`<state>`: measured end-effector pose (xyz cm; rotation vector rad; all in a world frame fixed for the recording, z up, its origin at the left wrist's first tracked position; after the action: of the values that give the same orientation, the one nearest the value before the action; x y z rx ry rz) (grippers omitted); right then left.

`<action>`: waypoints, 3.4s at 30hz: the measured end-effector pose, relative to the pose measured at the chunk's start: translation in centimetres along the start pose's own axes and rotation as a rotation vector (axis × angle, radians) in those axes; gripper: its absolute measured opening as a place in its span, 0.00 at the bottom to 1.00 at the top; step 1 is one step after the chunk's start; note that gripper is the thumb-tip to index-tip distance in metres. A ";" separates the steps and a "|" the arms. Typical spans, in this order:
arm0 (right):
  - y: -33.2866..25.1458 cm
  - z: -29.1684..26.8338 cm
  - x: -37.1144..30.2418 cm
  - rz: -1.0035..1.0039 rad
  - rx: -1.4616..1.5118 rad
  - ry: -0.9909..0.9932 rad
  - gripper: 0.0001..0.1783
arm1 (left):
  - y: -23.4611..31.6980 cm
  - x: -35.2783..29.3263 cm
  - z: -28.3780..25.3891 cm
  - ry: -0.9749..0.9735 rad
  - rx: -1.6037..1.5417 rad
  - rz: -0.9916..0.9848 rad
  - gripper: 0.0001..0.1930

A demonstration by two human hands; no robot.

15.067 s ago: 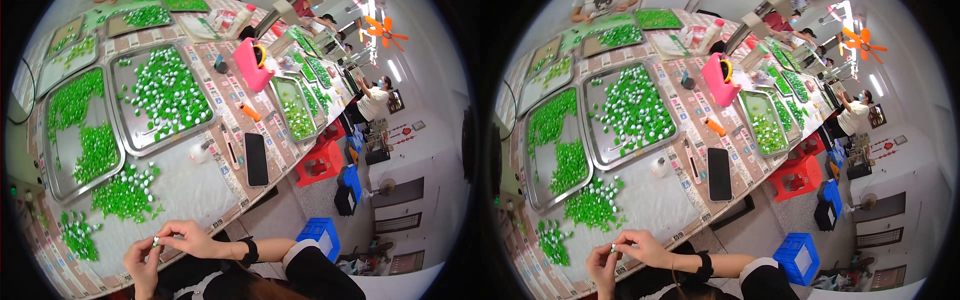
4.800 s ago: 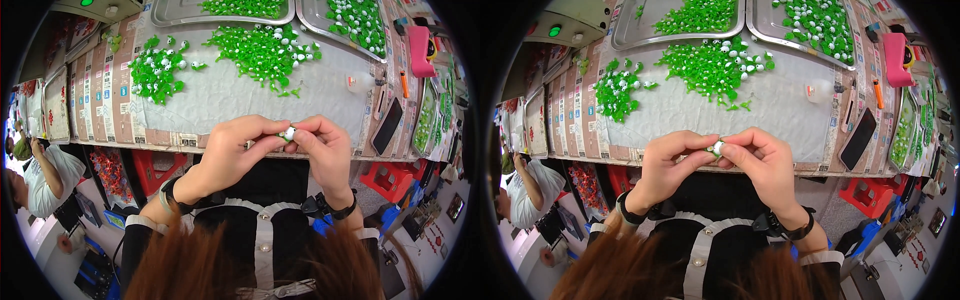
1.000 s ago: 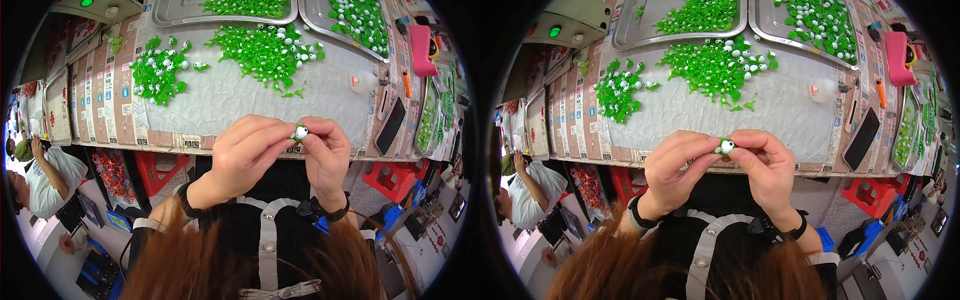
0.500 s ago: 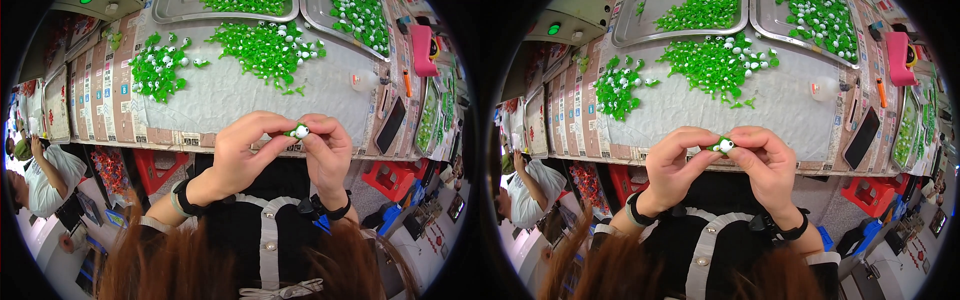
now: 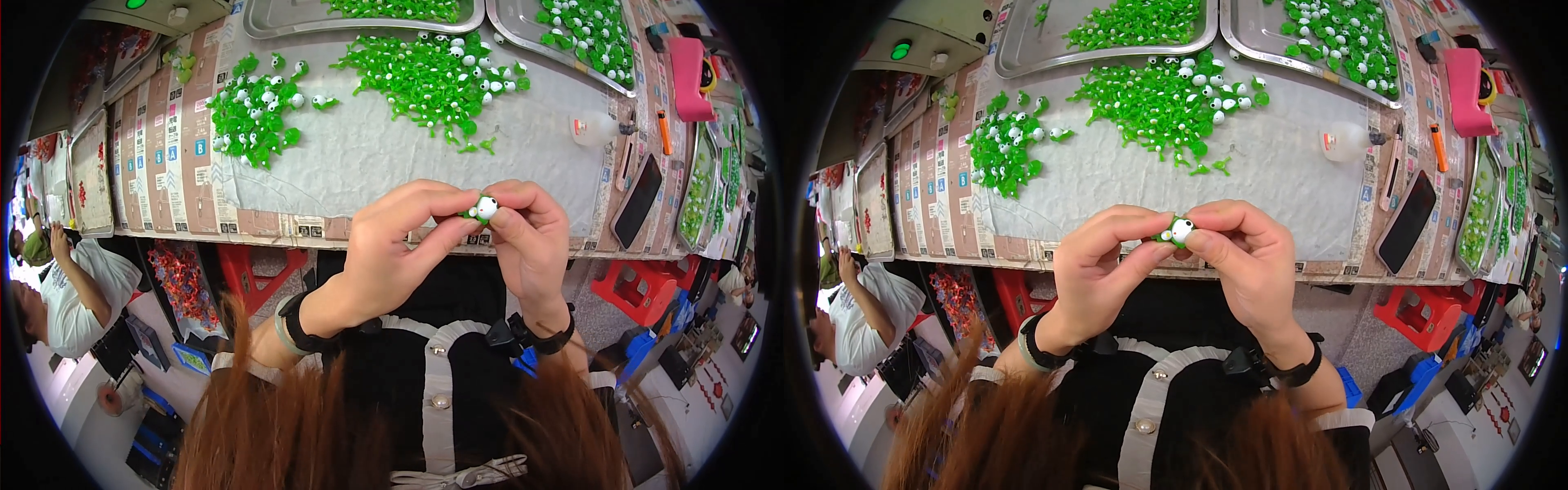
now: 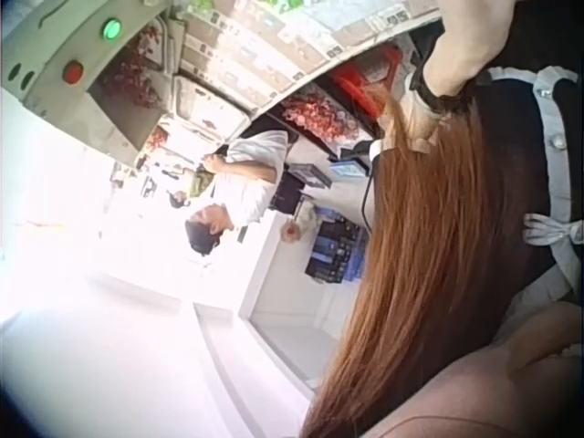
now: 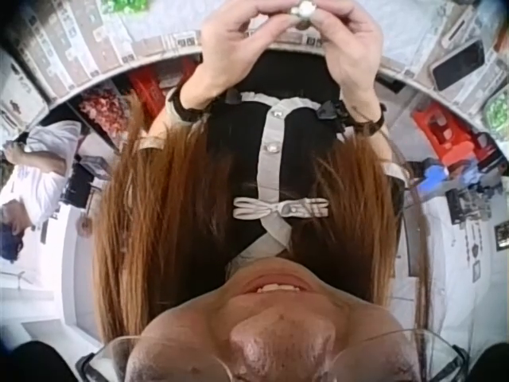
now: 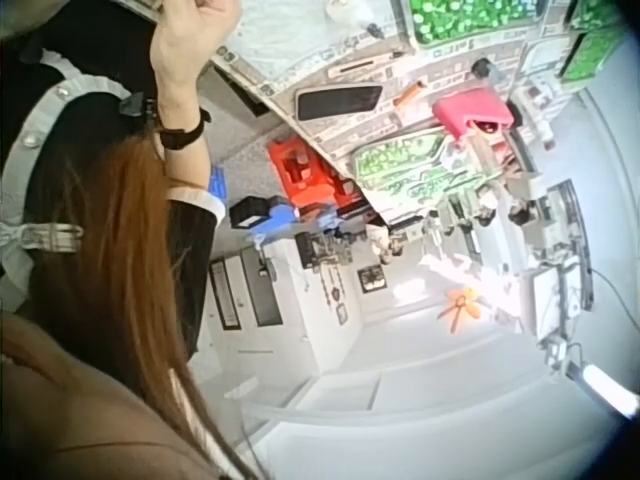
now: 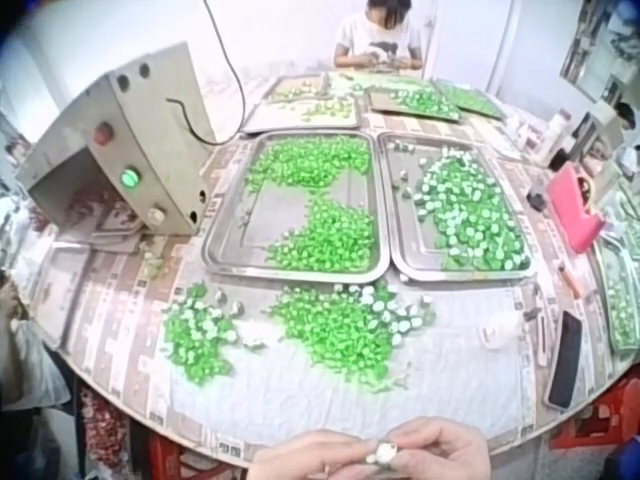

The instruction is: Gluing small green and white plastic components together at a factory workbench.

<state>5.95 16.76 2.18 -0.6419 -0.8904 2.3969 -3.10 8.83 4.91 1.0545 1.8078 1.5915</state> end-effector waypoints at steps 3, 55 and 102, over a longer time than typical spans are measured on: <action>-0.1 0.1 0.0 0.027 0.001 0.019 0.05 | -0.3 0.0 0.1 -0.013 -0.042 -0.058 0.10; 0.4 -0.8 -0.5 0.131 -0.076 0.108 0.05 | -2.3 -1.4 1.4 -0.156 -0.186 -0.384 0.06; -5.9 -8.3 0.8 -0.291 -0.430 0.296 0.17 | -3.5 3.1 1.5 -0.072 0.920 0.155 0.07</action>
<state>11.81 24.88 0.47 -0.9259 -1.2780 1.8071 -4.49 12.18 1.59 1.6269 2.5085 0.7168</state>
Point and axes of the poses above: each hand's wrist, its own x-axis towards the middle knuckle, its own z-axis out of the palm, y = z × x, the point moved 8 cm from there along x, towards the middle knuckle, and after that the axes turned 11 degrees about x, right-handed, at the moved point
